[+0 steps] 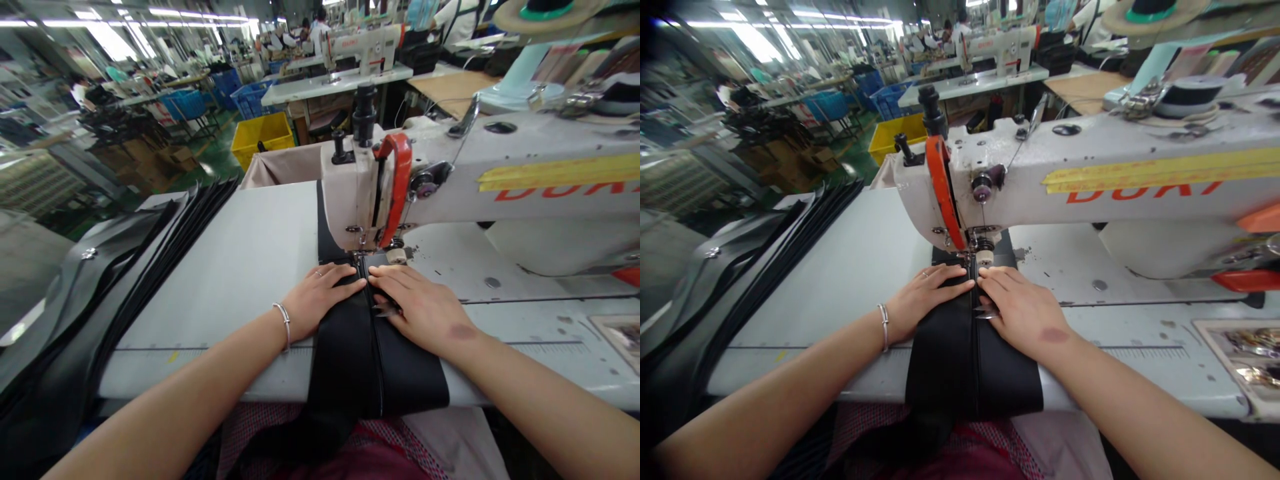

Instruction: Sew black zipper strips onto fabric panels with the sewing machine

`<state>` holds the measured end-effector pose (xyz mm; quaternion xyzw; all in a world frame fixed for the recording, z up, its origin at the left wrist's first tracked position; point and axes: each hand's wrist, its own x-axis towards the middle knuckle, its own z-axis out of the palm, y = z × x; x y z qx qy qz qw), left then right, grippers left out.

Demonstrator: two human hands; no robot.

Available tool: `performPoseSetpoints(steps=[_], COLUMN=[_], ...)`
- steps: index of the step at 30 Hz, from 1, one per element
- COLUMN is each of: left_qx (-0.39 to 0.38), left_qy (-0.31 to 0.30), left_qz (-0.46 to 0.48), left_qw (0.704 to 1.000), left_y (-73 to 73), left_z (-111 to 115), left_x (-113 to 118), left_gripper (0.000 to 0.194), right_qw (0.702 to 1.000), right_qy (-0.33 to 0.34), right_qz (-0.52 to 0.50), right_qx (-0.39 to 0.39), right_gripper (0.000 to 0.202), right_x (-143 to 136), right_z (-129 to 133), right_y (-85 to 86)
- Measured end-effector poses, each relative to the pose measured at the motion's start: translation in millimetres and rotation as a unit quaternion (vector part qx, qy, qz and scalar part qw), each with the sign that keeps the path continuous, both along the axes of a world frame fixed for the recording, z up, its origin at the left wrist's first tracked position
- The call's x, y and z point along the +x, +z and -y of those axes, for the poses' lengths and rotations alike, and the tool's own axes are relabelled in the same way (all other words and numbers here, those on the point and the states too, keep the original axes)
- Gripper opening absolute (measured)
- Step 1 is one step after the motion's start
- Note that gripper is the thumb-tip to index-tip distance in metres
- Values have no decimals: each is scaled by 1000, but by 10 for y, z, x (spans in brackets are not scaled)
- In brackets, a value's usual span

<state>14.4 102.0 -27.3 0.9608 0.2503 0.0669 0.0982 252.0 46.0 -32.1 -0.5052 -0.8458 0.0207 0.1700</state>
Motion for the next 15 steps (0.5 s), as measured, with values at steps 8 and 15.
performPoseSetpoints(steps=[8, 15], left_qx=[-71, -34], left_qy=[-3, 329], left_qz=[36, 81], left_qw=[997, 940], left_y=[126, 204], left_z=[-158, -813], left_x=[4, 97], left_gripper=[56, 31], right_qw=[999, 982], right_qy=[-17, -123], right_qz=[4, -81], right_qx=[-41, -116], right_gripper=[24, 30], right_x=[83, 71], right_z=[-154, -552], right_y=[176, 185])
